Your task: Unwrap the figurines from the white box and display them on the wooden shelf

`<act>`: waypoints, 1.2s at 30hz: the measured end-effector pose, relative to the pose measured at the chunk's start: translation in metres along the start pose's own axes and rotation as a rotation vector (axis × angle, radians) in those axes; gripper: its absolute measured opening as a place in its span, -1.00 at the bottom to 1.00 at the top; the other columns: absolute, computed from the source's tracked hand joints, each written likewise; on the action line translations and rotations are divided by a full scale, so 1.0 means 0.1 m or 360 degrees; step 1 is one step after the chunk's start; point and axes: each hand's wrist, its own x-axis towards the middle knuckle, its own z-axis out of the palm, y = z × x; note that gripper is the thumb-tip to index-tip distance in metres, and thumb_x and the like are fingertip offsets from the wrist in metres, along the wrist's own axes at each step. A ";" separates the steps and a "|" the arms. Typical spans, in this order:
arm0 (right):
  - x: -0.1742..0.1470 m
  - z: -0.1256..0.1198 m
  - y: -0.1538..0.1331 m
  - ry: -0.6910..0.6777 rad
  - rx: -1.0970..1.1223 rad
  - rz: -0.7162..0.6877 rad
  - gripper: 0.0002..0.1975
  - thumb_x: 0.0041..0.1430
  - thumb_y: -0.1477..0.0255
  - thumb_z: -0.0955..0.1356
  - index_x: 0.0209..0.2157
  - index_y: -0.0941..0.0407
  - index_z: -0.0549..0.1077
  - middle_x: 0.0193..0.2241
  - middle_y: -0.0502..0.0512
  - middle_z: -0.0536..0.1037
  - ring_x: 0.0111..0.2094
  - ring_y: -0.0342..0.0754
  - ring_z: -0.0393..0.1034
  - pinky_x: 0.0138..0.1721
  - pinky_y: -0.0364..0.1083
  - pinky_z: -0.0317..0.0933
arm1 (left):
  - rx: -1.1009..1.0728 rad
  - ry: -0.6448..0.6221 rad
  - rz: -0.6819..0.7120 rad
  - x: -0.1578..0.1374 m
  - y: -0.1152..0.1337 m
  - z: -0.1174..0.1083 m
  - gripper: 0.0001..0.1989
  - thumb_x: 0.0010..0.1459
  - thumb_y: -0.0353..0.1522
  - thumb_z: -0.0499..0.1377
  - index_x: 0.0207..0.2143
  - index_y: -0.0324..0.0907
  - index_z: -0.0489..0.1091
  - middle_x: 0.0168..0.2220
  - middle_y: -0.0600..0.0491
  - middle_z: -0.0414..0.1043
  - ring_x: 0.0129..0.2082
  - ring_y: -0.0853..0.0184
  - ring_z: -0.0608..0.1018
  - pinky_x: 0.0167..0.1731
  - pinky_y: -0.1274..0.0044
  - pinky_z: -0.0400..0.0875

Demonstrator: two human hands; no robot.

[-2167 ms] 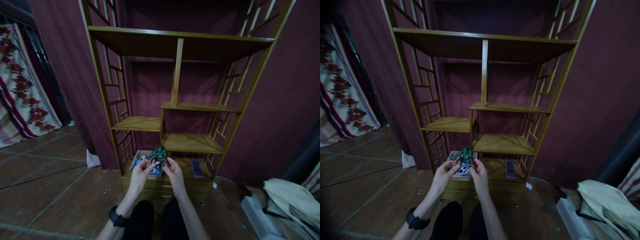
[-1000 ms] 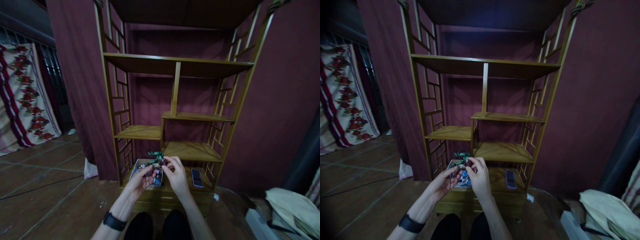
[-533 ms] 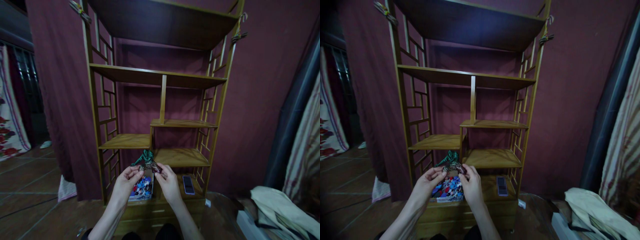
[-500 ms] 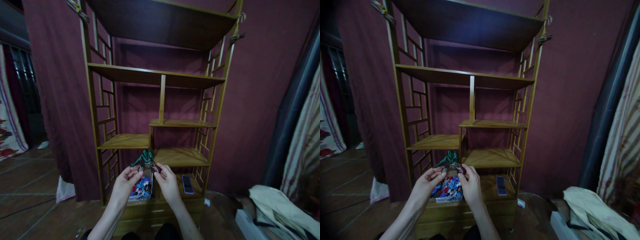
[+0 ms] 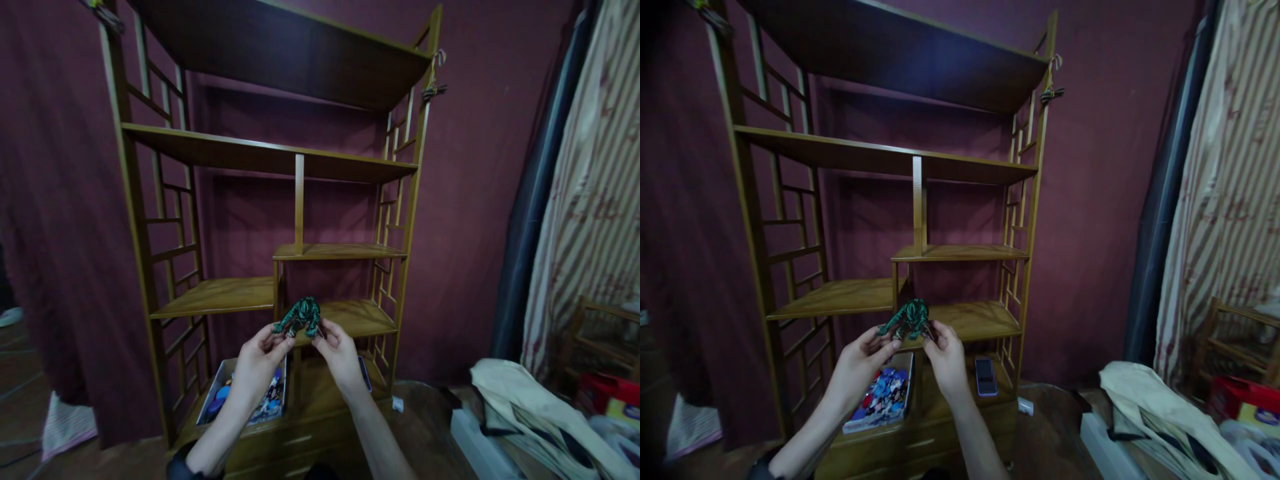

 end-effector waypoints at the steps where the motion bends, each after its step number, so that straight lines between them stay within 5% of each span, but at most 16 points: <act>1: 0.06 -0.05 -0.06 0.0021 -0.0022 -0.0018 -0.58 -0.08 0.37 0.40 -0.12 0.15 0.41 -0.13 0.17 0.51 -0.09 0.02 0.40 0.03 0.07 0.21 | -0.0009 -0.0013 0.0017 0.06 0.04 0.07 -0.67 -0.28 -0.31 0.36 -0.37 -0.20 0.45 -0.34 0.01 0.52 -0.34 0.31 0.51 -0.36 0.58 0.36; 14: 0.80 -0.63 -0.78 0.0070 -0.0385 -0.0302 -0.56 -0.12 0.32 0.43 -0.13 0.12 0.44 -0.20 0.13 0.51 -0.20 -0.02 0.41 -0.10 0.03 0.30 | -0.0193 -0.0325 0.0093 0.87 0.40 0.76 -0.58 -0.26 -0.32 0.35 -0.29 -0.29 0.41 -0.47 0.01 0.50 -0.49 0.38 0.50 -0.42 0.55 0.32; 26: 1.38 -0.86 -1.14 0.0191 -0.0112 -0.0367 -0.60 -0.23 0.42 0.45 -0.24 0.15 0.44 -0.26 0.07 0.52 -0.28 -0.08 0.41 -0.19 0.02 0.37 | -0.0085 -0.0424 0.0512 1.32 0.66 1.40 -0.66 -0.26 -0.38 0.32 -0.35 -0.25 0.38 -0.47 0.08 0.44 -0.49 0.42 0.43 -0.46 0.59 0.26; 30: 1.39 -0.91 -1.09 0.0143 -0.0098 -0.0344 -0.62 -0.22 0.39 0.45 -0.26 0.15 0.45 -0.25 0.05 0.53 -0.27 -0.08 0.41 -0.16 0.02 0.36 | 0.0322 -0.0280 0.0832 1.20 0.59 1.42 -0.79 -0.14 -0.33 0.28 -0.41 -0.20 0.35 -0.49 0.09 0.41 -0.48 0.39 0.42 -0.44 0.58 0.23; 36: 1.02 -0.94 -0.63 0.0056 -0.0141 -0.0150 -0.68 -0.14 0.35 0.44 -0.28 0.14 0.45 -0.31 0.03 0.52 -0.33 -0.10 0.41 -0.17 0.00 0.35 | 0.1467 -0.0094 0.1290 0.72 0.34 1.16 -0.85 0.12 -0.28 0.07 -0.34 -0.17 0.32 -0.42 -0.01 0.40 -0.38 0.28 0.43 -0.35 0.49 0.18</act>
